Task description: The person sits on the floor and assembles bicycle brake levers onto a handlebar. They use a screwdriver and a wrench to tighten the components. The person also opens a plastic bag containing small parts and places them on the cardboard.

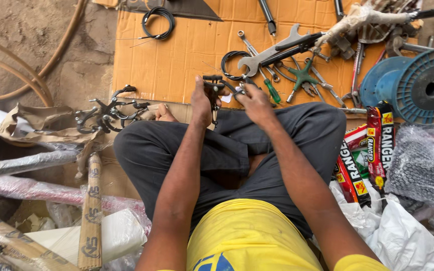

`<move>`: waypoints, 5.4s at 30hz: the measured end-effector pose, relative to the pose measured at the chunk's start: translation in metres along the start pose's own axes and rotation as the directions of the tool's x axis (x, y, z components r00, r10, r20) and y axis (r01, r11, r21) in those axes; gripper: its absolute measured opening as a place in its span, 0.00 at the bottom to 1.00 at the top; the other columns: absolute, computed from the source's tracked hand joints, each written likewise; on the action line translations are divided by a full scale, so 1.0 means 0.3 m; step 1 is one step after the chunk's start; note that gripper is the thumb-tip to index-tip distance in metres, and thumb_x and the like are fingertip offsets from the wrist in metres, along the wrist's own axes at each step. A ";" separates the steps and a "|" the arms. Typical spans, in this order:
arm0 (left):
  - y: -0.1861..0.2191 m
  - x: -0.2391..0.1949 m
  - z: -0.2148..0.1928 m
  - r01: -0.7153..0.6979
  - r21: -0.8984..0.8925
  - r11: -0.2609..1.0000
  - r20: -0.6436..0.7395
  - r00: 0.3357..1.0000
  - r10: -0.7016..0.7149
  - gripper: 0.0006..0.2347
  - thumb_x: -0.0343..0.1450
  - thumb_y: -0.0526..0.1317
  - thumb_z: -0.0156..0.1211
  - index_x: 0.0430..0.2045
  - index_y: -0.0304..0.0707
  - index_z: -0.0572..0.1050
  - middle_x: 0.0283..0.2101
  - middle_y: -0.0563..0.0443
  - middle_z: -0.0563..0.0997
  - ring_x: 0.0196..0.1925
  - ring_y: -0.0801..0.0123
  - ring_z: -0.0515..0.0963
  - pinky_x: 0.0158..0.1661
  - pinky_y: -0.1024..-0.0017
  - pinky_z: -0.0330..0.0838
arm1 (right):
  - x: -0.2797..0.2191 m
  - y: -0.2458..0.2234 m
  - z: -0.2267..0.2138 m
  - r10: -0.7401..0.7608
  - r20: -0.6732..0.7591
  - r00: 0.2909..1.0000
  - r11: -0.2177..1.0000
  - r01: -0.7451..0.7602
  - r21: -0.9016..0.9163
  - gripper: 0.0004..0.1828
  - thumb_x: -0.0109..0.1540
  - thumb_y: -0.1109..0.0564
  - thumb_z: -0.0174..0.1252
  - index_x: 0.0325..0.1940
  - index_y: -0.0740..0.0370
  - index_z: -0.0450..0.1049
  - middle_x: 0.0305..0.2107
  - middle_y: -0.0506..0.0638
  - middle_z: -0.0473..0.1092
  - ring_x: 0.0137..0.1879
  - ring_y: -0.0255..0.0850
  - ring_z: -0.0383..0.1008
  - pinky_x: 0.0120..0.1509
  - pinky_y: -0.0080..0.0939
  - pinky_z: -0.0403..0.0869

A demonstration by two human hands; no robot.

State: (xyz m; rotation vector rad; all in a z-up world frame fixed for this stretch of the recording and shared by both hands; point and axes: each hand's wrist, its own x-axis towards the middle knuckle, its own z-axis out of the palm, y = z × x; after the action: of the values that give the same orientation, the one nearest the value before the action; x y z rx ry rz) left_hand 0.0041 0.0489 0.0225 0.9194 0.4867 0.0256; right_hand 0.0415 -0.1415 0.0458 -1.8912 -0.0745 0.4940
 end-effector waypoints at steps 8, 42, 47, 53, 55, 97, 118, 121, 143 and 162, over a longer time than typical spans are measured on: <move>0.220 0.013 -0.035 0.035 -0.008 0.999 0.030 0.999 -0.035 0.30 0.78 0.59 0.33 0.36 0.27 0.78 0.29 0.36 0.85 0.18 0.69 0.72 0.23 0.73 0.67 | -0.055 -0.109 -0.057 -0.133 0.069 0.989 0.988 0.138 -0.073 0.16 0.67 0.62 0.57 0.59 0.61 0.77 0.37 0.54 0.80 0.33 0.38 0.75 0.37 0.38 0.76; 0.112 0.095 0.025 0.012 0.036 0.999 -0.112 0.994 -0.007 0.22 0.77 0.54 0.42 0.22 0.36 0.74 0.19 0.44 0.79 0.14 0.72 0.67 0.18 0.72 0.60 | 0.119 -0.381 -0.001 -0.572 0.253 0.781 0.664 0.621 -0.417 0.04 0.63 0.59 0.61 0.38 0.64 0.76 0.28 0.53 0.74 0.34 0.47 0.75 0.39 0.48 0.74; 0.093 0.099 0.035 -0.031 0.062 0.998 -0.061 0.998 0.034 0.25 0.78 0.53 0.41 0.22 0.31 0.77 0.21 0.45 0.80 0.19 0.72 0.73 0.24 0.72 0.68 | -0.033 -0.184 0.245 0.144 -0.068 0.987 0.858 -0.091 0.506 0.07 0.65 0.56 0.56 0.40 0.62 0.72 0.26 0.50 0.73 0.26 0.37 0.73 0.31 0.42 0.77; 0.105 0.093 0.021 0.003 0.129 0.992 -0.044 0.999 0.002 0.26 0.77 0.53 0.40 0.20 0.28 0.77 0.19 0.45 0.81 0.16 0.72 0.72 0.20 0.71 0.66 | -0.112 -0.146 0.236 0.213 0.101 0.972 0.846 -0.235 0.479 0.08 0.66 0.56 0.56 0.44 0.64 0.74 0.30 0.51 0.72 0.29 0.38 0.72 0.34 0.42 0.76; 0.110 0.119 0.028 -0.042 0.188 0.981 -0.037 0.998 0.050 0.26 0.77 0.53 0.41 0.19 0.28 0.76 0.18 0.45 0.79 0.13 0.73 0.68 0.17 0.71 0.62 | -0.103 -0.203 0.111 -0.176 0.022 0.984 0.984 0.176 0.024 0.09 0.68 0.56 0.58 0.43 0.65 0.75 0.31 0.53 0.73 0.35 0.41 0.73 0.39 0.46 0.75; 0.098 0.035 0.043 -0.216 0.516 0.829 -0.065 0.955 0.290 0.25 0.76 0.54 0.49 0.14 0.33 0.75 0.15 0.50 0.74 0.19 0.69 0.74 0.25 0.67 0.67 | 0.153 -0.425 -0.043 -0.354 0.504 0.788 0.423 0.615 -0.665 0.10 0.61 0.49 0.64 0.37 0.58 0.77 0.26 0.59 0.75 0.35 0.58 0.76 0.38 0.57 0.73; 0.093 0.079 0.045 -0.256 0.789 0.559 -0.016 0.900 0.436 0.25 0.76 0.56 0.45 0.23 0.33 0.79 0.20 0.40 0.78 0.26 0.51 0.79 0.30 0.55 0.68 | 0.097 -0.458 -0.020 -0.520 0.528 0.671 0.200 0.697 -0.689 0.12 0.61 0.51 0.60 0.27 0.59 0.75 0.24 0.53 0.73 0.36 0.53 0.76 0.39 0.54 0.73; 0.116 0.070 0.050 -0.177 0.848 0.501 -0.039 0.919 0.391 0.26 0.75 0.57 0.45 0.20 0.32 0.79 0.22 0.37 0.79 0.28 0.47 0.80 0.33 0.52 0.68 | 0.128 -0.535 0.003 -0.414 0.622 0.664 0.036 0.695 -0.718 0.12 0.62 0.50 0.59 0.28 0.58 0.76 0.24 0.53 0.74 0.35 0.51 0.77 0.38 0.52 0.74; 0.073 0.032 0.012 -0.211 0.912 0.353 0.058 0.915 0.399 0.23 0.73 0.53 0.54 0.12 0.33 0.75 0.18 0.41 0.75 0.22 0.51 0.76 0.28 0.53 0.65 | 0.035 -0.103 0.088 -0.313 -0.024 0.950 0.942 0.307 -0.133 0.11 0.67 0.52 0.66 0.42 0.63 0.77 0.26 0.53 0.73 0.31 0.40 0.71 0.35 0.42 0.70; 0.636 -0.270 -0.450 0.599 0.789 -0.135 -0.410 0.678 0.610 0.16 0.68 0.49 0.64 0.33 0.30 0.80 0.39 0.33 0.81 0.48 0.42 0.78 0.46 0.44 0.66 | 0.140 0.105 -0.046 -0.187 0.017 0.982 0.630 0.133 -0.765 0.43 0.48 0.48 0.75 0.65 0.55 0.67 0.57 0.58 0.66 0.65 0.58 0.64 0.63 0.66 0.66</move>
State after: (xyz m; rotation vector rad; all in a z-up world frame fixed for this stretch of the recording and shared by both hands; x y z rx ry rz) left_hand -0.0892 0.2499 0.1324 2.7128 1.4695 0.0365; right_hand 0.0790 -0.1535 0.0087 -2.7102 -0.4788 0.2825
